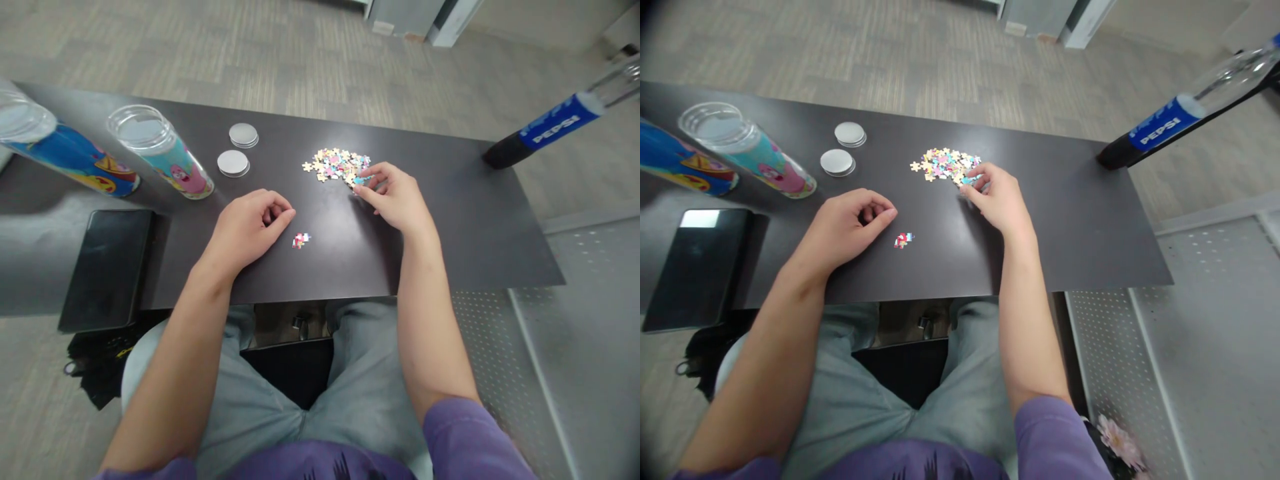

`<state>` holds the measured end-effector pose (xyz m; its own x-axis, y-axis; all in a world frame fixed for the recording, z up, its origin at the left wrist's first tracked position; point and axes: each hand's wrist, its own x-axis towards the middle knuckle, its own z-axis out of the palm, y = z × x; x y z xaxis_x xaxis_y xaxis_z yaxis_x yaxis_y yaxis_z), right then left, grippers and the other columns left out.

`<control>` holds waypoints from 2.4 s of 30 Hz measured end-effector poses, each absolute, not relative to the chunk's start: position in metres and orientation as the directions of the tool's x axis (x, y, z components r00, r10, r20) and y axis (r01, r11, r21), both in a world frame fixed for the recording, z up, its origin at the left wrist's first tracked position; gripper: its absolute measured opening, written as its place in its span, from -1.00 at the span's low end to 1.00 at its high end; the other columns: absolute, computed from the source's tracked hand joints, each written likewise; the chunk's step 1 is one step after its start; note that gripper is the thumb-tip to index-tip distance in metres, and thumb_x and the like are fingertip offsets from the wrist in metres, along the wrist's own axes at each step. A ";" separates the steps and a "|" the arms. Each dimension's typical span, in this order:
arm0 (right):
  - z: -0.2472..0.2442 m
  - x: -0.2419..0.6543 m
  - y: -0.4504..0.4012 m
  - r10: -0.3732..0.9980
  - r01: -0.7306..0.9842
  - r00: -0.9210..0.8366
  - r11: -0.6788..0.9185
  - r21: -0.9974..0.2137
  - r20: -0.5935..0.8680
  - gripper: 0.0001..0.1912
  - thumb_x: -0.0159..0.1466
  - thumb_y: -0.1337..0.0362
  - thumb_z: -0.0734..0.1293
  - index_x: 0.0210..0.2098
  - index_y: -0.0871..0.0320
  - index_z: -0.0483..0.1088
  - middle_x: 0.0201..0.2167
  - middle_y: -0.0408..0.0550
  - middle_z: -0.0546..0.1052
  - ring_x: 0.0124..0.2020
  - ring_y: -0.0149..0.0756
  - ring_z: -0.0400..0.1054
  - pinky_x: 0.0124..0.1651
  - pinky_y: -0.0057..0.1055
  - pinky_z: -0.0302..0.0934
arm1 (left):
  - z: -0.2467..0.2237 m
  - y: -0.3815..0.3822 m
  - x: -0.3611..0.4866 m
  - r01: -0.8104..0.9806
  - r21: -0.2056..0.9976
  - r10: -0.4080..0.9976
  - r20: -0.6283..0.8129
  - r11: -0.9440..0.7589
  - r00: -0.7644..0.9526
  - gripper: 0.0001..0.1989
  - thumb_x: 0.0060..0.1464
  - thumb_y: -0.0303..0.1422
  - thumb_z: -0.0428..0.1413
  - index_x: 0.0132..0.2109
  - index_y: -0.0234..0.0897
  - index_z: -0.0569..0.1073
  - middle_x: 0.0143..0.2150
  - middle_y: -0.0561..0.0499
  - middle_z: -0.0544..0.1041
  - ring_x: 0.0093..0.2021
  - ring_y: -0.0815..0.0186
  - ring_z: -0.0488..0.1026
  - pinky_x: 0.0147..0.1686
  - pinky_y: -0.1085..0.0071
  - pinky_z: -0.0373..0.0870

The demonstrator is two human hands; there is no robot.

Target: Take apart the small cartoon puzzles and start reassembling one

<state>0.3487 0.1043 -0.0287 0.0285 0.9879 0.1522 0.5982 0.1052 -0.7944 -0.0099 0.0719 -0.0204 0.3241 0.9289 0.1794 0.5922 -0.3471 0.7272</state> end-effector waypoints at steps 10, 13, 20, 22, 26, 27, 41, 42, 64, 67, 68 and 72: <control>-0.031 0.331 0.113 0.964 0.813 -0.033 0.179 -0.554 0.262 -0.79 0.47 0.21 0.61 0.09 -0.08 0.74 -0.02 0.10 0.69 0.05 0.18 0.62 0.45 0.29 0.52 | -0.020 0.071 -0.010 0.593 0.719 0.922 0.179 -0.361 0.344 -0.81 0.47 -0.11 0.35 -0.10 -0.04 0.77 -0.18 -0.05 0.75 -0.24 0.08 0.57 -0.15 0.10 0.46; -0.032 0.330 0.113 0.963 0.816 -0.033 0.180 -0.549 0.266 -0.74 0.45 0.22 0.63 0.12 -0.09 0.72 0.03 0.11 0.69 0.12 0.21 0.62 0.48 0.30 0.52 | -0.019 0.072 -0.009 0.597 0.713 0.919 0.178 -0.368 0.353 -0.81 0.48 -0.09 0.35 -0.09 -0.04 0.76 -0.18 -0.05 0.76 -0.25 0.08 0.55 -0.17 0.10 0.45; -0.032 0.327 0.114 0.959 0.817 -0.075 0.216 -0.534 0.273 -0.71 0.51 0.26 0.58 0.19 -0.10 0.76 0.07 0.10 0.66 0.09 0.18 0.62 0.44 0.29 0.57 | -0.020 0.072 -0.009 0.612 0.701 0.922 0.182 -0.366 0.343 -0.83 0.46 -0.12 0.36 -0.09 -0.04 0.79 -0.18 -0.05 0.75 -0.24 0.08 0.56 -0.17 0.10 0.45; -0.032 0.326 0.115 0.957 0.815 -0.091 0.231 -0.531 0.276 -0.67 0.52 0.28 0.56 0.23 -0.10 0.76 0.10 0.10 0.64 0.09 0.16 0.63 0.38 0.23 0.61 | -0.020 0.071 -0.009 0.613 0.701 0.922 0.179 -0.365 0.343 -0.84 0.46 -0.13 0.37 -0.09 -0.04 0.79 -0.18 -0.04 0.75 -0.25 0.09 0.57 -0.16 0.10 0.44; -0.032 0.326 0.115 0.953 0.812 -0.129 0.261 -0.523 0.275 -0.68 0.53 0.31 0.55 0.22 -0.09 0.78 0.14 0.11 0.61 0.14 0.17 0.62 0.44 0.25 0.58 | -0.021 0.071 -0.009 0.609 0.707 0.922 0.173 -0.360 0.345 -0.85 0.47 -0.15 0.36 -0.08 -0.04 0.79 -0.17 -0.04 0.74 -0.24 0.09 0.57 -0.16 0.10 0.43; -0.032 0.326 0.116 0.953 0.810 -0.130 0.260 -0.525 0.272 -0.70 0.53 0.31 0.55 0.20 -0.08 0.79 0.14 0.11 0.61 0.12 0.16 0.62 0.46 0.27 0.57 | -0.021 0.071 -0.009 0.609 0.707 0.923 0.173 -0.360 0.345 -0.85 0.47 -0.15 0.36 -0.08 -0.04 0.79 -0.17 -0.04 0.74 -0.23 0.08 0.58 -0.16 0.10 0.43; -0.029 0.327 0.118 0.970 0.770 -0.058 0.195 -0.608 0.238 -0.87 0.40 0.35 0.61 -0.11 -0.01 0.69 0.08 0.11 0.62 0.00 0.04 0.59 0.34 0.12 0.58 | -0.021 0.071 -0.008 0.607 0.712 0.923 0.161 -0.353 0.349 -0.83 0.48 -0.15 0.34 -0.08 -0.06 0.78 -0.15 -0.04 0.75 -0.22 0.09 0.57 -0.14 0.11 0.41; -0.028 0.327 0.118 0.970 0.765 -0.053 0.192 -0.615 0.236 -0.85 0.38 0.37 0.61 -0.13 -0.01 0.68 0.06 0.09 0.62 -0.03 0.01 0.58 0.32 0.09 0.57 | -0.020 0.071 -0.008 0.610 0.711 0.924 0.157 -0.351 0.349 -0.83 0.48 -0.15 0.34 -0.08 -0.06 0.78 -0.14 -0.04 0.75 -0.22 0.09 0.57 -0.13 0.11 0.41; 0.000 0.287 0.072 0.814 0.378 -0.520 0.493 -0.784 0.261 -0.84 0.45 0.27 0.60 0.01 -0.04 0.80 0.09 -0.01 0.87 -0.15 -0.07 0.69 -0.07 -0.09 0.56 | -0.024 0.071 -0.006 0.584 0.724 0.926 0.221 -0.367 0.307 -0.83 0.53 -0.24 0.30 -0.05 -0.13 0.79 -0.17 -0.03 0.71 -0.21 0.13 0.58 -0.15 0.17 0.38; 0.009 0.312 0.078 0.898 0.470 -0.351 0.415 -0.779 0.267 -0.86 0.44 0.31 0.65 -0.04 -0.03 0.77 0.07 0.05 0.84 -0.17 -0.04 0.60 0.00 0.00 0.56 | -0.023 0.072 -0.007 0.576 0.724 0.915 0.206 -0.380 0.346 -0.85 0.49 -0.19 0.38 -0.05 -0.11 0.82 -0.18 -0.02 0.70 -0.26 0.15 0.51 -0.16 0.16 0.39; 0.011 0.321 0.082 0.921 0.503 -0.280 0.381 -0.776 0.271 -0.87 0.43 0.31 0.65 -0.06 -0.04 0.76 0.03 0.04 0.84 -0.18 -0.05 0.58 0.03 0.01 0.56 | -0.023 0.072 -0.008 0.576 0.718 0.910 0.206 -0.391 0.361 -0.85 0.48 -0.18 0.41 -0.05 -0.10 0.84 -0.17 -0.02 0.71 -0.27 0.15 0.51 -0.15 0.15 0.40; 0.009 0.352 0.096 0.969 0.675 -0.043 0.207 -0.708 0.242 -0.81 0.34 0.36 0.60 -0.08 -0.02 0.73 -0.04 0.02 0.83 -0.21 -0.06 0.59 0.07 0.01 0.59 | -0.023 0.072 -0.010 0.593 0.695 0.901 0.200 -0.407 0.384 -0.89 0.39 -0.19 0.48 -0.04 -0.06 0.87 -0.12 -0.02 0.73 -0.24 0.14 0.53 -0.12 0.15 0.41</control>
<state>0.3520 0.0959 0.0086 -0.0431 0.9693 0.2421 0.6752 0.2069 -0.7081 -0.0096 0.0723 -0.0226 0.3842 0.9014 0.1998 0.5927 -0.4067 0.6951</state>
